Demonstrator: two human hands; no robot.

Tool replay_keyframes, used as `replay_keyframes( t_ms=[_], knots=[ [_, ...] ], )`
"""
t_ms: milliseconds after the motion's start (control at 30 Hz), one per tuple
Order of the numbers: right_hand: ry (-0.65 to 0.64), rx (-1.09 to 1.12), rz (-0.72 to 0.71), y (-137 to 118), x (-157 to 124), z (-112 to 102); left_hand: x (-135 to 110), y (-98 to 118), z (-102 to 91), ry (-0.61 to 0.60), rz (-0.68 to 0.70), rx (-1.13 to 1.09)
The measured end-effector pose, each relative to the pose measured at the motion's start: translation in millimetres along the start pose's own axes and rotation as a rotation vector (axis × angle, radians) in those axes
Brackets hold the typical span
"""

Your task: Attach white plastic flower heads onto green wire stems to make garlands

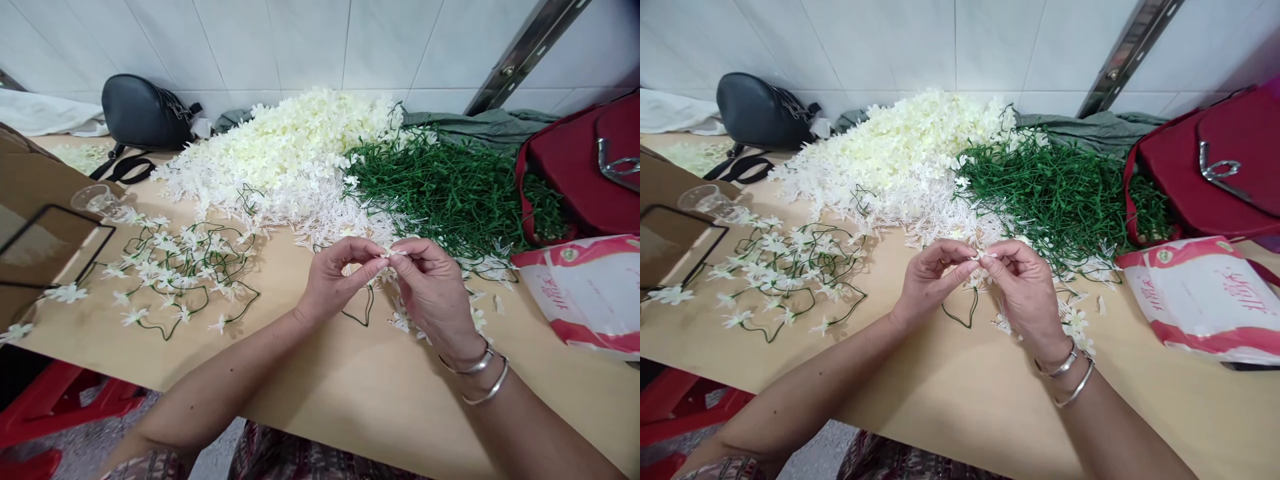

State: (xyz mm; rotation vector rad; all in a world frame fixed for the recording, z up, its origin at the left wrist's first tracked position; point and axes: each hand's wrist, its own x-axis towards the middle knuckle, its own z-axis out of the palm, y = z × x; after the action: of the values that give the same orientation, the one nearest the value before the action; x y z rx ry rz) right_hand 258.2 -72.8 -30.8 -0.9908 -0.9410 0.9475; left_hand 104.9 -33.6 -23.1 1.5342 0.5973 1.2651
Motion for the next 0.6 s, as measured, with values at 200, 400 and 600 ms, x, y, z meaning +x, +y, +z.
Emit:
replay_keyframes(
  t_ms=[200,400,600],
  knots=[
    [-0.064,0.167,0.122,4,0,0,0,5,-0.6,0.021,0.271,0.22],
    [-0.057,0.161,0.162,4,-2,2,0,4,-0.2,0.04,0.337,0.288],
    [0.02,0.079,0.107,-1,5,-3,6,2,-10.6,-0.017,0.107,0.227]
  ],
)
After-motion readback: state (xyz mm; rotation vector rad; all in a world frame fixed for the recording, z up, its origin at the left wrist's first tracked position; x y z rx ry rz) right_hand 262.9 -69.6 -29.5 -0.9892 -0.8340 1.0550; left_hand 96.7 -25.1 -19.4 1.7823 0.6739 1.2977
